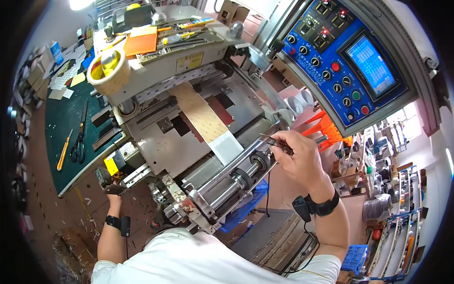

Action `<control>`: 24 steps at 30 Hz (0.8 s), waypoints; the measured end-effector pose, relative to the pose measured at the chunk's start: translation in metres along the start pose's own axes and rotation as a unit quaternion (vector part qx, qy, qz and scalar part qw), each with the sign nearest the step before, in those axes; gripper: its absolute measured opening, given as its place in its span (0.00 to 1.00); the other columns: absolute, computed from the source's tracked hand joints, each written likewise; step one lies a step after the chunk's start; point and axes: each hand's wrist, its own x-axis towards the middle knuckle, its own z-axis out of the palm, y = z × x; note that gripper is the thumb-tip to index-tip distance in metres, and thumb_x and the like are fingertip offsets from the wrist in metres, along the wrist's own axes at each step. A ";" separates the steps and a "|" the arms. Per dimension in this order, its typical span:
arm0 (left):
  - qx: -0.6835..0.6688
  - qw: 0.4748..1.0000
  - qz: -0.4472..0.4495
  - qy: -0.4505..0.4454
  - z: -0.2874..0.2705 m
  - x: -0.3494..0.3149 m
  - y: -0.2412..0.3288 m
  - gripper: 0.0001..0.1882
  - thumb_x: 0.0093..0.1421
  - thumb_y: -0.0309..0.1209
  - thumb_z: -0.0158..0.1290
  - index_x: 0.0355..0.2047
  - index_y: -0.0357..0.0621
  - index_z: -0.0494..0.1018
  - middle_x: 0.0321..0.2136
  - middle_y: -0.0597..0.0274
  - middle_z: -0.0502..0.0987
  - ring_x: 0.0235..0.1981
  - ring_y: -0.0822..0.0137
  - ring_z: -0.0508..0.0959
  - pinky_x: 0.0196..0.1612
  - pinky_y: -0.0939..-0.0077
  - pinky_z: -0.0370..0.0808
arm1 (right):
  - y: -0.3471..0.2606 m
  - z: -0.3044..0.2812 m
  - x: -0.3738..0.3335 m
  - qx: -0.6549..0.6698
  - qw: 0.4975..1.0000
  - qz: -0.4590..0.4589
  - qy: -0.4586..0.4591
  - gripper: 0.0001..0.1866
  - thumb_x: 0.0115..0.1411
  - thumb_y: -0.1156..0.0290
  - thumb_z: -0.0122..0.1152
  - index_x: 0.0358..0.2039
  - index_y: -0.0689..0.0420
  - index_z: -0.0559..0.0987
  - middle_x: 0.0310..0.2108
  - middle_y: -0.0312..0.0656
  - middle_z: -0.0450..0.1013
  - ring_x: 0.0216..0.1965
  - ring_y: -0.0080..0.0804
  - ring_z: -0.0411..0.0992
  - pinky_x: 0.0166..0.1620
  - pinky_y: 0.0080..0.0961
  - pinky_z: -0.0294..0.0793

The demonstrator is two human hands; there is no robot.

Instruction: Operating and adjusting industrial machinery for material processing.

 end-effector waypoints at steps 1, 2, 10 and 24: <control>0.004 1.000 -0.002 0.000 0.005 -0.005 0.000 0.18 0.71 0.32 0.43 0.59 0.40 0.65 0.44 0.59 0.77 0.42 0.62 0.78 0.43 0.69 0.77 | 0.006 -0.001 0.000 0.003 1.000 0.003 -0.002 0.11 0.59 0.72 0.64 0.41 0.62 0.79 0.31 0.40 0.77 0.27 0.24 0.74 0.34 0.21 0.73; 0.002 1.000 0.008 -0.003 0.000 -0.006 0.007 0.17 0.71 0.32 0.43 0.58 0.41 0.66 0.44 0.60 0.77 0.41 0.63 0.78 0.43 0.70 0.77 | 0.011 -0.002 0.002 0.003 1.000 -0.008 -0.015 0.11 0.58 0.73 0.65 0.41 0.62 0.79 0.31 0.40 0.77 0.27 0.25 0.74 0.34 0.21 0.73; -0.006 0.999 0.047 -0.013 0.050 -0.040 0.118 0.10 0.69 0.32 0.46 0.48 0.45 0.69 0.40 0.64 0.75 0.37 0.69 0.77 0.40 0.76 0.75 | 0.064 0.027 0.034 0.069 0.992 -0.078 -0.076 0.13 0.55 0.76 0.65 0.41 0.61 0.79 0.29 0.43 0.77 0.27 0.28 0.75 0.32 0.23 0.73; -0.059 0.997 -0.051 0.010 0.078 -0.048 0.168 0.11 0.67 0.30 0.47 0.48 0.44 0.71 0.38 0.66 0.78 0.37 0.71 0.79 0.39 0.76 0.75 | 0.109 0.101 0.099 0.132 0.937 -0.283 -0.157 0.09 0.56 0.74 0.63 0.38 0.60 0.77 0.27 0.45 0.76 0.29 0.42 0.77 0.34 0.33 0.75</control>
